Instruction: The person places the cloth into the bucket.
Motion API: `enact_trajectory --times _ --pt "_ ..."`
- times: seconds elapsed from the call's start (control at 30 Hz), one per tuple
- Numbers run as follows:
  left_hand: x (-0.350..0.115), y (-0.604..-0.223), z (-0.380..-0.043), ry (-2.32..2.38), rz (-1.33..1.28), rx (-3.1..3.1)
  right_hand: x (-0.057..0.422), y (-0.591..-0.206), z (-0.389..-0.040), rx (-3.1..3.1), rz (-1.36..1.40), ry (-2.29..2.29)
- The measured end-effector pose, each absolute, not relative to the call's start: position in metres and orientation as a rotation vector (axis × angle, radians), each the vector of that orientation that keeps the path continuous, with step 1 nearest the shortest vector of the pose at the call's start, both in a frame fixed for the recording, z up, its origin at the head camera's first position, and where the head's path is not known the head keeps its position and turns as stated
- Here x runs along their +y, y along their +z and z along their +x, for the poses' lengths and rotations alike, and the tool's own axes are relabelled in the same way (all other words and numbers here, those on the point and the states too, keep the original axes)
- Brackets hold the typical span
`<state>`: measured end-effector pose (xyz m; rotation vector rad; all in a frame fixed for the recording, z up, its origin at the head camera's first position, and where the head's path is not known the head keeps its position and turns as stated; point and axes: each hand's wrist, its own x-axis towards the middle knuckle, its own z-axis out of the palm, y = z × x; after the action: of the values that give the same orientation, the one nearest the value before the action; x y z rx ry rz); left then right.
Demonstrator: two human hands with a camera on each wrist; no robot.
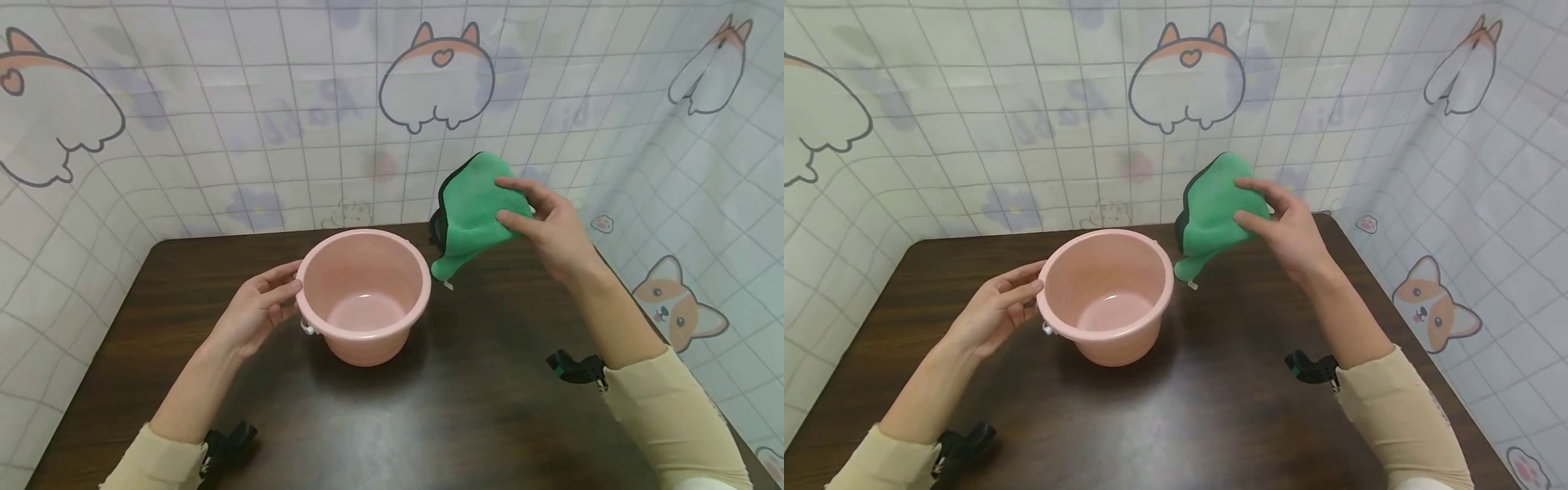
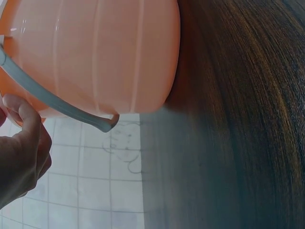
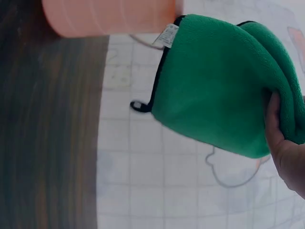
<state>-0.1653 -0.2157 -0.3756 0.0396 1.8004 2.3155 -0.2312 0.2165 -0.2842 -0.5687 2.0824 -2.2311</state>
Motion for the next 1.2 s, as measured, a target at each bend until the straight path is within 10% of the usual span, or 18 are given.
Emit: enact_trajectory --times 1.2 --pt "-0.219 -0.378 -0.168 2.342 0.038 1.748 0.135 -0.259 -0.232 1.793 -0.883 -2.205"
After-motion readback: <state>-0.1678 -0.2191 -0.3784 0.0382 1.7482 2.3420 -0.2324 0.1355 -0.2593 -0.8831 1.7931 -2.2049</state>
